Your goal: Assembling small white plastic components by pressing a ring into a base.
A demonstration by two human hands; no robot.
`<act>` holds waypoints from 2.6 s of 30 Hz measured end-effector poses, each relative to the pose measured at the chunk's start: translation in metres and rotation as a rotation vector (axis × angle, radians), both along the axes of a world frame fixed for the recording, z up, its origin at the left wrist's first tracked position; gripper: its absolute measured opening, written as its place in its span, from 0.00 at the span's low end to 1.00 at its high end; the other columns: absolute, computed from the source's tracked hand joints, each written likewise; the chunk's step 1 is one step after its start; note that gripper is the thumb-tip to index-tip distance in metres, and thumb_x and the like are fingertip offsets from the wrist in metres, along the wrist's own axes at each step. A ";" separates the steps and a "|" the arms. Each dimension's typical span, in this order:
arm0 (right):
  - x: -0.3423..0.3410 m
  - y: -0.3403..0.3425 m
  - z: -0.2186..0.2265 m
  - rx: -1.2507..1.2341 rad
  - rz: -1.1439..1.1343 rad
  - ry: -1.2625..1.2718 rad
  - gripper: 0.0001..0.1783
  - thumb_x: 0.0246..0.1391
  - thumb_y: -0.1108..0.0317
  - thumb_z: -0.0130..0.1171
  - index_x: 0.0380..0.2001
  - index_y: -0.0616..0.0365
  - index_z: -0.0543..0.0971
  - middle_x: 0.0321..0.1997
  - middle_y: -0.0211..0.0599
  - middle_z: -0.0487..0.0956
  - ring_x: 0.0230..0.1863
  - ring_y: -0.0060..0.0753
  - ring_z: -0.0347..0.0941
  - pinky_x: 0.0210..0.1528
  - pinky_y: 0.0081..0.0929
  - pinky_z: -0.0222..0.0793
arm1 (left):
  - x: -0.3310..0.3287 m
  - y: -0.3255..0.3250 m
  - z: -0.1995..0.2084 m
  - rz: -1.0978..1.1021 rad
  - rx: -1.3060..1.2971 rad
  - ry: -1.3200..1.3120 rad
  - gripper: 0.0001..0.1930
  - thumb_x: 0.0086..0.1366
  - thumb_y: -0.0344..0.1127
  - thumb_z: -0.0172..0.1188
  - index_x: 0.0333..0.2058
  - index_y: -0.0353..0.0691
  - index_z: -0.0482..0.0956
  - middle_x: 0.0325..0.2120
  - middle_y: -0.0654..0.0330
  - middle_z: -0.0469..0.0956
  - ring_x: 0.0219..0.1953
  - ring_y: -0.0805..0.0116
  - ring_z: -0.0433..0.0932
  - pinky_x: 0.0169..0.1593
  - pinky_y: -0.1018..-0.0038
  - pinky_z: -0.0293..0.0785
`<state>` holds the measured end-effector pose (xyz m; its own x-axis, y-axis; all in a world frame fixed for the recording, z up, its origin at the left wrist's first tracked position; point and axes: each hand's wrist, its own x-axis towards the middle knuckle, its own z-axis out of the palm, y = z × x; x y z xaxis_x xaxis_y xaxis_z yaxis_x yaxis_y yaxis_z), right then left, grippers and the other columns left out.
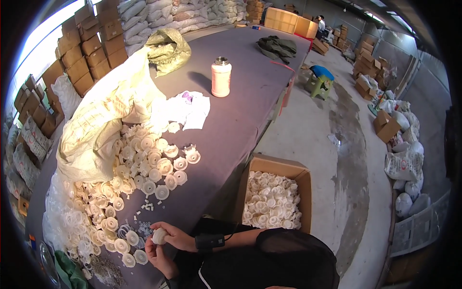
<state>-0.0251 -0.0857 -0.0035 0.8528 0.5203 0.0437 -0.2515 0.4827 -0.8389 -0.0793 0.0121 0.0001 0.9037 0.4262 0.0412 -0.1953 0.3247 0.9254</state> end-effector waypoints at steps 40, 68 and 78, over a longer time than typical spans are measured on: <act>-0.004 -0.007 -0.008 -0.022 -0.018 -0.041 0.15 0.46 0.78 0.48 0.40 0.60 0.68 0.37 0.28 0.72 0.41 0.17 0.67 0.42 0.16 0.62 | -0.003 -0.001 0.000 -0.244 -0.235 -0.193 0.16 0.57 0.35 0.48 0.42 0.31 0.65 0.38 0.54 0.70 0.43 0.66 0.70 0.47 0.71 0.65; -0.010 -0.007 -0.001 0.115 0.050 0.346 0.09 0.53 0.61 0.52 0.25 0.54 0.74 0.23 0.20 0.71 0.24 0.10 0.66 0.27 0.10 0.61 | -0.009 -0.019 0.002 0.008 -0.242 0.068 0.14 0.63 0.40 0.43 0.26 0.35 0.67 0.25 0.60 0.71 0.27 0.74 0.70 0.31 0.79 0.67; -0.014 0.001 -0.010 -0.010 0.058 0.365 0.14 0.56 0.56 0.48 0.28 0.56 0.74 0.25 0.20 0.71 0.28 0.11 0.66 0.31 0.13 0.63 | -0.002 -0.025 0.013 0.132 0.008 0.186 0.19 0.64 0.45 0.43 0.24 0.36 0.68 0.20 0.64 0.70 0.24 0.77 0.69 0.28 0.79 0.66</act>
<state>-0.0389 -0.0843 -0.0140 0.7806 0.5668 -0.2634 -0.5618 0.4514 -0.6933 -0.0810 -0.0126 0.0127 0.8325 0.5415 -0.1169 -0.0613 0.2999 0.9520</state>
